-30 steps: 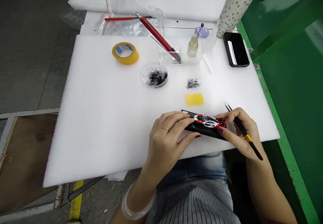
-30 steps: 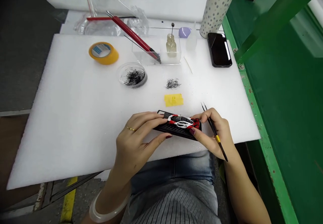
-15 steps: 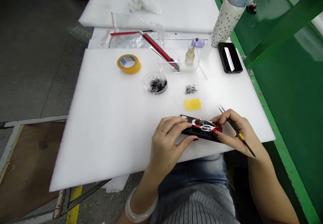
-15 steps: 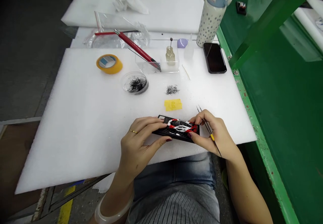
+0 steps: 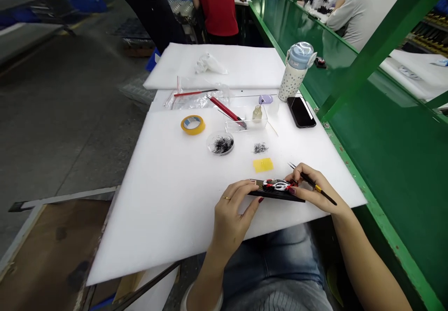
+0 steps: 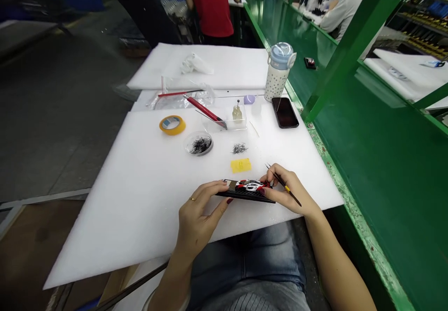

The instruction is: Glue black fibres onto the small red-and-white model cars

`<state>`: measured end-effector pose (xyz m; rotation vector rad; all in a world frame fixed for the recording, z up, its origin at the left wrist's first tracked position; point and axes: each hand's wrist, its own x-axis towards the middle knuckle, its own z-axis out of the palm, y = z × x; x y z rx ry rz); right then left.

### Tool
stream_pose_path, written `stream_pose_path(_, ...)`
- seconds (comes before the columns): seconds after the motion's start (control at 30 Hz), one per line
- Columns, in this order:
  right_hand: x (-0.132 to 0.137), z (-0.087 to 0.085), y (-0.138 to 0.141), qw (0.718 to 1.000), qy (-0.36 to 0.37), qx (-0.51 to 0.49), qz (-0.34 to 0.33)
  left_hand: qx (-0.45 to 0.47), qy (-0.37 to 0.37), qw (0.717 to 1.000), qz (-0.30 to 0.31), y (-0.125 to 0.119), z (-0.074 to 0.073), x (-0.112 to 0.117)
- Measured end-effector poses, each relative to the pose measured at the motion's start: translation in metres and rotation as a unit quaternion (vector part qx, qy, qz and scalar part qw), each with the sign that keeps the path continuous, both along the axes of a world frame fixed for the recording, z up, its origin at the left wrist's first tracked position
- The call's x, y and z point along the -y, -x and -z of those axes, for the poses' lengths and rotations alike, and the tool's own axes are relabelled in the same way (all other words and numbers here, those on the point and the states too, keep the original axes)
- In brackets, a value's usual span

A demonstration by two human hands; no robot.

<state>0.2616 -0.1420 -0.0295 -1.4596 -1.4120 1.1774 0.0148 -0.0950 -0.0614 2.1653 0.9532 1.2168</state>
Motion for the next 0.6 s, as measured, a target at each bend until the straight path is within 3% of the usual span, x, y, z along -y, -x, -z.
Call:
stream_pose_path(0.2,0.001,0.0,0.0,1.0,-0.021,0.019,-0.005,0.012,0.006,1.0,-0.005,0.0,0.001,-0.001)
stream_pose_path(0.43,0.001,0.014,0.008,0.978,-0.132,0.099,0.128,0.022,0.022,0.999,-0.008,-0.002,0.003,-0.002)
stream_pose_path(0.6,0.003,0.008,0.013,0.975,-0.148,0.123,0.107,0.022,0.03,0.999,-0.01,-0.002,0.003,-0.003)
